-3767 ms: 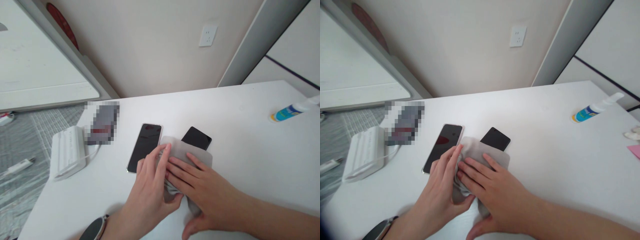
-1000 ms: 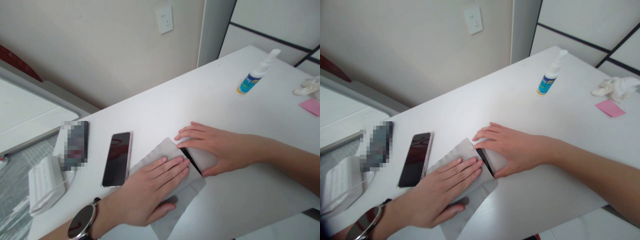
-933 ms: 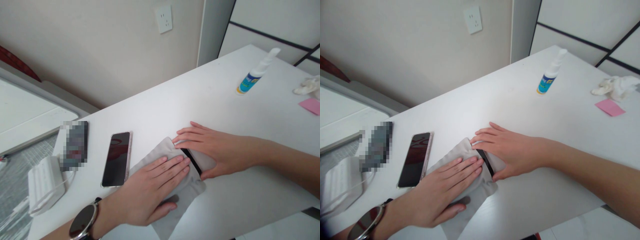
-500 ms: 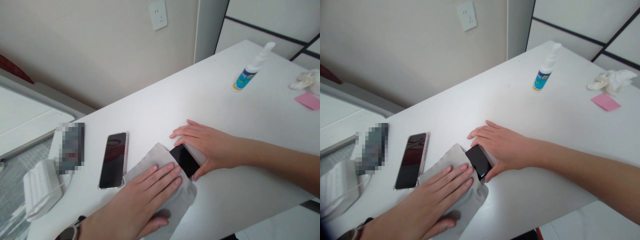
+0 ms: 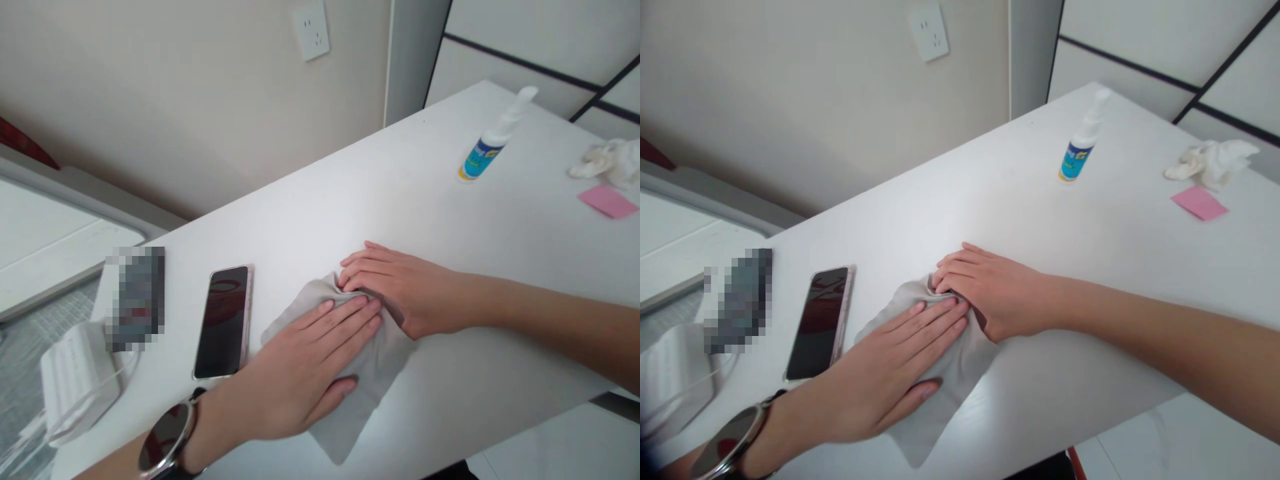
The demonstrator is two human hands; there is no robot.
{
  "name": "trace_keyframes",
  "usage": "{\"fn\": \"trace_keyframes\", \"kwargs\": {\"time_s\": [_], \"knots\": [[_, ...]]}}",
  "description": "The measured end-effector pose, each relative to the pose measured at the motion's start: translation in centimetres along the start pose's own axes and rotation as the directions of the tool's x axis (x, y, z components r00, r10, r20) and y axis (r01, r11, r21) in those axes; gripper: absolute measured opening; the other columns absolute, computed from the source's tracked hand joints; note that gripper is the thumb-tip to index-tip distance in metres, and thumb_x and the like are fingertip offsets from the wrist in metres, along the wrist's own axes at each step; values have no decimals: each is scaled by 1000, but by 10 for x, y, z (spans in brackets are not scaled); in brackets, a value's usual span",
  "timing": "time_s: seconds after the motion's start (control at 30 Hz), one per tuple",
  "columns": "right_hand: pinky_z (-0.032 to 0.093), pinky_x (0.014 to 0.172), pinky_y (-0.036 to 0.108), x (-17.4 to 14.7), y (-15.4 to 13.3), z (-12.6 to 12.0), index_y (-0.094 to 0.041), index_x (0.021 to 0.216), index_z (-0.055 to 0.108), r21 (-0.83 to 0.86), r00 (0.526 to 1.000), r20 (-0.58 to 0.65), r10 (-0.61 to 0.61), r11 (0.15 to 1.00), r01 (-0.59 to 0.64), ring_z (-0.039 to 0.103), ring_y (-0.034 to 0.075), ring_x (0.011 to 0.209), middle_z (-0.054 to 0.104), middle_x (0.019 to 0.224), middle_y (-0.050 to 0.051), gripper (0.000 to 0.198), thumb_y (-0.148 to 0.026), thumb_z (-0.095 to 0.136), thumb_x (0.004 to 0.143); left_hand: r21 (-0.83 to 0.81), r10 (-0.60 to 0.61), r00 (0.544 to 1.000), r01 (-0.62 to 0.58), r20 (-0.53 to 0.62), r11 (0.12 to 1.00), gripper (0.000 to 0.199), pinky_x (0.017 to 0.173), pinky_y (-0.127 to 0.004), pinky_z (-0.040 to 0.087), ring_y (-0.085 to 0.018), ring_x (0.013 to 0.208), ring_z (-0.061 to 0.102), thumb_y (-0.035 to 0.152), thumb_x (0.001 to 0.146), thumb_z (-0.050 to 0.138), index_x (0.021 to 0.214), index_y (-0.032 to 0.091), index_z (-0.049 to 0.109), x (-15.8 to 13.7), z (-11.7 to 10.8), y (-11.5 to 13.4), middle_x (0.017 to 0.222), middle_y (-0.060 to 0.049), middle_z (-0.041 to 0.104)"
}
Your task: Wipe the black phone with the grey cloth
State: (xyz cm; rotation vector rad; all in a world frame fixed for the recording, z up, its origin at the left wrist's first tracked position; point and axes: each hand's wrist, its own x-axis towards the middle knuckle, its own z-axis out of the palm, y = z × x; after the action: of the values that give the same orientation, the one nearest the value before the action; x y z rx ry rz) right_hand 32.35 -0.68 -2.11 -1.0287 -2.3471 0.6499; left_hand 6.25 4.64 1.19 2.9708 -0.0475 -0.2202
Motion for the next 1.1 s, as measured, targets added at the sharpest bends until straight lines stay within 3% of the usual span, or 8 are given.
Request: {"fn": "trace_keyframes", "kwargs": {"time_s": [0.13,0.2,0.37,0.47,0.63,0.77,0.97,1.1], "knots": [[25,123,53,5,-2,-2,-16,125,58,29,1000,-3,24,999,-24,52,32,134,67,130,13,66,-37,87,70,92,-30,998,25,56,995,75,132,-38,1,-23,162,12,31,100,54,164,10,22,-38,1,15,173,-11,20],[25,124,53,6,-3,-3,-17,124,59,35,1000,3,17,999,-17,52,32,136,67,130,12,64,-40,87,72,101,-20,998,14,63,995,75,132,-39,-1,-23,162,12,30,99,54,164,10,22,-40,2,18,173,-11,20],[30,122,48,2,-1,-1,-13,125,58,-14,999,11,-37,999,37,53,31,135,67,131,15,59,-9,70,68,-18,51,999,-51,-6,999,70,132,-36,11,-23,160,22,38,103,47,164,9,24,11,3,7,172,-9,25],[30,121,50,-1,1,0,-12,129,56,-49,998,-8,-58,997,58,52,31,136,65,134,17,63,-1,60,67,-63,-7,999,5,-41,998,68,130,-37,21,-22,156,33,40,105,43,163,9,26,27,3,2,168,-11,36],[31,121,48,3,0,0,-15,125,59,33,999,-30,-22,999,22,55,31,131,68,128,12,59,-29,82,72,47,-70,998,70,6,996,76,131,-37,12,-24,161,18,33,99,54,164,8,23,-23,5,17,173,-11,22],[32,119,47,6,0,0,-15,122,60,44,999,-31,-13,999,14,55,31,130,68,128,13,66,-47,88,71,135,-98,995,95,16,986,72,132,-37,4,-24,160,19,31,98,54,162,8,29,-50,6,28,172,-12,25],[32,120,50,2,2,2,-13,128,57,-5,998,-24,-63,998,63,52,32,134,66,131,16,58,-13,69,71,4,-35,999,35,-35,999,70,129,-42,25,-26,156,32,39,103,46,162,7,26,13,3,8,168,-13,35],[30,121,51,0,2,2,-13,129,57,-6,998,-44,-36,999,35,52,31,134,66,132,17,49,-17,66,81,-6,-108,992,108,-59,994,71,128,-41,28,-26,157,30,43,106,44,163,7,23,13,5,9,170,-14,31]]}}
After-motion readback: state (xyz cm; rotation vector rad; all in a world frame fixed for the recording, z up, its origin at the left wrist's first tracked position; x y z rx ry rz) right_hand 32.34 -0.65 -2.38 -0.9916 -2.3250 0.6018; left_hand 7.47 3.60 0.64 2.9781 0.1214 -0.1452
